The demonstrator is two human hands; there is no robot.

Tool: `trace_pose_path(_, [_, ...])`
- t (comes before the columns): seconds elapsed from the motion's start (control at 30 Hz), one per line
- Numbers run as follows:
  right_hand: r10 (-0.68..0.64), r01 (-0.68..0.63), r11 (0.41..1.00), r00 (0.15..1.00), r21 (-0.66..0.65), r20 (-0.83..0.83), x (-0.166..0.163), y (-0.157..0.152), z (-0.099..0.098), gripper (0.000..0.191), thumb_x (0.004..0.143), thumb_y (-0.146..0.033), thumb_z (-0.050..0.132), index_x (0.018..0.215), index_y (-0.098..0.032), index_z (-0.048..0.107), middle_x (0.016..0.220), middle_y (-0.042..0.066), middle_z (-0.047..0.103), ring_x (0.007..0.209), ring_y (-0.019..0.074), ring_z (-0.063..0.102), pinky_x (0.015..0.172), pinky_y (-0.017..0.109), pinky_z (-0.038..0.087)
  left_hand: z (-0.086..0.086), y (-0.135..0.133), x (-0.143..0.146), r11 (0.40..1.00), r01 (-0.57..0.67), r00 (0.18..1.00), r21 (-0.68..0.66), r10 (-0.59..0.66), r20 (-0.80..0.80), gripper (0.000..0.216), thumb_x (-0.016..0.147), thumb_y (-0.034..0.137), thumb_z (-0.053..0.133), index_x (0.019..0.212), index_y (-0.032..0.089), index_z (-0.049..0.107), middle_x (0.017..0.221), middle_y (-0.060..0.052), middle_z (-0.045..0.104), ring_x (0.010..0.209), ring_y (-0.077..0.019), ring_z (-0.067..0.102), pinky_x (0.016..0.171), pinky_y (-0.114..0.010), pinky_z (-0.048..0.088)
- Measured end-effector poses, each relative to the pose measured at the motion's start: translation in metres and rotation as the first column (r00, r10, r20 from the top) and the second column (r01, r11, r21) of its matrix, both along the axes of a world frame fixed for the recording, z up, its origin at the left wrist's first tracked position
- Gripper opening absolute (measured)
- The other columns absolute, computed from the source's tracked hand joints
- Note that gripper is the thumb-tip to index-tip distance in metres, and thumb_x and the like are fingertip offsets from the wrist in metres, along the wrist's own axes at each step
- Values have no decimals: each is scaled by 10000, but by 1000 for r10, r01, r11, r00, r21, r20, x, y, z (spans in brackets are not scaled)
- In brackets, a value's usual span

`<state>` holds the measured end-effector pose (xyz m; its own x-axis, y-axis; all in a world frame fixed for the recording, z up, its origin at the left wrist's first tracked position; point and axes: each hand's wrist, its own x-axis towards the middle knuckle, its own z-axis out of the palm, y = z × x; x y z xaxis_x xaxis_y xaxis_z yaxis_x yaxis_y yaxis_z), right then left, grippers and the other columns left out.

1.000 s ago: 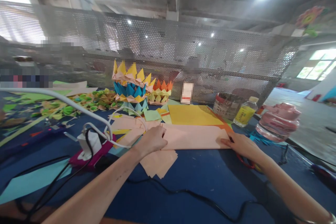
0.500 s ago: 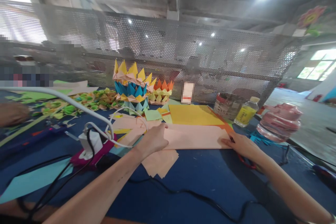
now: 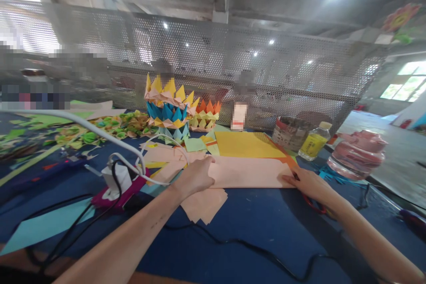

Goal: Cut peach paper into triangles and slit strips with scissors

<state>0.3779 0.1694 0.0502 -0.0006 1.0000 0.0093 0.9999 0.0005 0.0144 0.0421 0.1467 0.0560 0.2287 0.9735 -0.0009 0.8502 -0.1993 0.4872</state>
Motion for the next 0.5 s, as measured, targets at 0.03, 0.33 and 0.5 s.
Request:
trace_pose_path(0.03, [2,-2,1000,1000,-2,-1,0,0,0,321,869,-480,399,715,-212,489,751,102,648,751,284,634,582,314,384,0,1,0,1000,0,1000,-3,0,11,589,676,201,601,1251,129,490,875,-87,655,804,-239,619,600,-261,388])
trace_pose_path(0.33, [6,-6,1000,1000,-7,19,1,0,-1,315,871,-479,388,728,-213,480,760,100,652,738,263,634,572,294,371,-2,5,-3,1000,-9,999,-1,9,46,528,666,157,597,1191,144,538,840,-55,655,804,-219,617,579,-246,373])
trace_pose_path(0.5, [-7,7,1000,1000,-2,28,0,0,-1,320,870,-480,395,718,-213,486,786,97,658,760,262,636,562,285,359,-4,7,-2,989,-118,993,86,120,-22,492,728,185,548,1216,145,491,1019,-128,649,957,-273,602,701,-297,412])
